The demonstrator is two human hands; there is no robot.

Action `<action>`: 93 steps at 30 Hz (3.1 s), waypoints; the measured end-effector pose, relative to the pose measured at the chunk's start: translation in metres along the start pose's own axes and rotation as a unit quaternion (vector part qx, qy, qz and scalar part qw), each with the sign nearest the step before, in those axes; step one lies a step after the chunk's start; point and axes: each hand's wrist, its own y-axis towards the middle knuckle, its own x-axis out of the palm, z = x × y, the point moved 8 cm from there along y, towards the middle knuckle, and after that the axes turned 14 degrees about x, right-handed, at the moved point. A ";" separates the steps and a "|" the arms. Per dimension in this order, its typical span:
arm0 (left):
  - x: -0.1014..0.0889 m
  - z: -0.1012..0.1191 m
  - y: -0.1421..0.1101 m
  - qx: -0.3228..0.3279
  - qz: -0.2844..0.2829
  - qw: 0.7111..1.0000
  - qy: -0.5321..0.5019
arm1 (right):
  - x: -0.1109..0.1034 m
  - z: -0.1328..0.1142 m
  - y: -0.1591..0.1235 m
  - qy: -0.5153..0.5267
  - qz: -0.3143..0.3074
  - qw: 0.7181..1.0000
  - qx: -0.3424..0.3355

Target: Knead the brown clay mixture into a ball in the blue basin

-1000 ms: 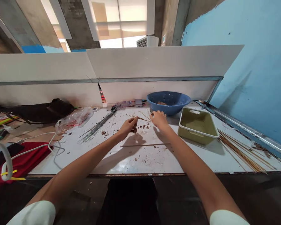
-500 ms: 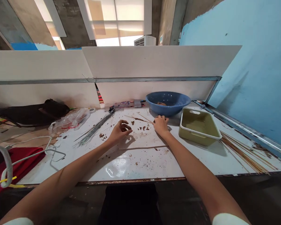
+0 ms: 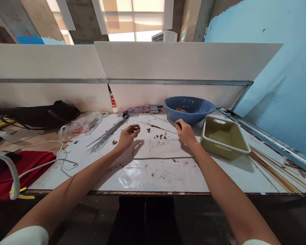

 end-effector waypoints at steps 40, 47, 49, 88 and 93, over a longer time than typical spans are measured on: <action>-0.009 0.013 0.005 0.132 -0.053 0.975 0.170 | 0.006 -0.009 -0.011 -0.076 -0.054 0.991 -0.095; -0.003 0.020 0.005 0.166 -0.086 0.957 0.221 | 0.010 -0.013 -0.013 -0.061 -0.080 0.991 -0.082; 0.001 0.025 0.004 0.183 -0.097 0.947 0.245 | 0.013 -0.015 -0.015 -0.058 -0.091 0.991 -0.082; 0.049 0.012 -0.024 0.232 -0.247 0.896 0.286 | 0.021 -0.017 -0.015 0.233 -0.083 0.964 0.102; 0.050 0.014 -0.025 0.236 -0.254 0.898 0.271 | 0.032 -0.007 -0.010 0.364 -0.131 0.906 0.170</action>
